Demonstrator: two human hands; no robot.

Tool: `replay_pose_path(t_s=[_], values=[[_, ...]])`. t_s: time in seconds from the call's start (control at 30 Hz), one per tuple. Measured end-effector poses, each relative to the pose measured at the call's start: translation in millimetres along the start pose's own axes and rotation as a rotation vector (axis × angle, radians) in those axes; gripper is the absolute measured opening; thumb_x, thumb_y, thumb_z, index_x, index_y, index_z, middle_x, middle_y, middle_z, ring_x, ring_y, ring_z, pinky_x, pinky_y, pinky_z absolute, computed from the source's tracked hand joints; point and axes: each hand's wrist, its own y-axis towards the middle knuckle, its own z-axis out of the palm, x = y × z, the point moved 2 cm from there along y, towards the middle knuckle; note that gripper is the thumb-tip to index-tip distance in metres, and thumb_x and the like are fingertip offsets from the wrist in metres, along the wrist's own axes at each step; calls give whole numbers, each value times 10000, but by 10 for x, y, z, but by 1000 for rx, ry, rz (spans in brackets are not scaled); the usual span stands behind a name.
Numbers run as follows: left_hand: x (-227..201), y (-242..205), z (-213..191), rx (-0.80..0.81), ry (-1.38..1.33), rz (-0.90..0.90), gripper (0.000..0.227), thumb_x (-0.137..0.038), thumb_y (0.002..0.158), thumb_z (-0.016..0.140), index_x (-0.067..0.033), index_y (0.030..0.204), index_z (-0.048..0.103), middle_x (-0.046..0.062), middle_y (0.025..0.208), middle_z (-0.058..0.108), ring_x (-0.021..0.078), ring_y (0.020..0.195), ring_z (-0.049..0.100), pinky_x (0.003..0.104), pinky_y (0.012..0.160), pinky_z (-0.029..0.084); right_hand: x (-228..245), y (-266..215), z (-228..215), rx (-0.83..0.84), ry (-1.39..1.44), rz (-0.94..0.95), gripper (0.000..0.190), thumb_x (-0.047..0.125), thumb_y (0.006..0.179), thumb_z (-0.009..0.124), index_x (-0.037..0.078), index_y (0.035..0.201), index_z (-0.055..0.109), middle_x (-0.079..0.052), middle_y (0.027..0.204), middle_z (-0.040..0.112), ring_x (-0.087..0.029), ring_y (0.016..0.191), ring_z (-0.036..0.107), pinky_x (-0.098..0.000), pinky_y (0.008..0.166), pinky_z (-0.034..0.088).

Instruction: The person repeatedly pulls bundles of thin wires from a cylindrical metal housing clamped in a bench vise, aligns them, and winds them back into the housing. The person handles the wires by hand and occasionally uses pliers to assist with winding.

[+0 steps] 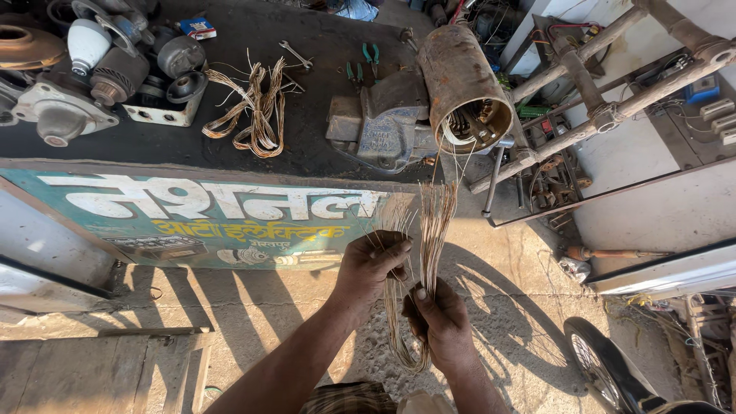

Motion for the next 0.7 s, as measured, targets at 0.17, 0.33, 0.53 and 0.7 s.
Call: replay_pose_path(t_s=[0.17,0.33,0.53,0.7], values=[[97,-33,-78,-46,-41,-11,192,-210,918,756,-36,999,744,67,856,724,155,762,711,322,655,610,-12,-11,-13,-21,11,0,232,261,1009,613,29,1006,625,-81,729,662,-87,490,487,-246,433,394],[101,-85,-117,-17,-245,24,263,-282,859,743,-60,975,663,84,837,734,191,768,762,348,671,661,5,-15,13,-31,43,10,237,263,1010,606,26,998,622,-88,734,675,-88,477,482,-243,420,388],[62,-99,-54,-36,2,29,261,-291,855,764,-110,1039,719,21,850,675,118,698,634,311,615,568,11,-39,53,0,23,17,238,266,1013,599,32,1037,634,-69,721,656,-73,483,478,-234,418,390],[30,-91,-27,-46,-96,14,317,-318,934,765,-15,939,671,65,822,669,139,772,696,305,676,611,30,-37,42,5,13,12,259,266,1018,596,8,1029,619,-73,716,663,-88,472,479,-248,410,387]])
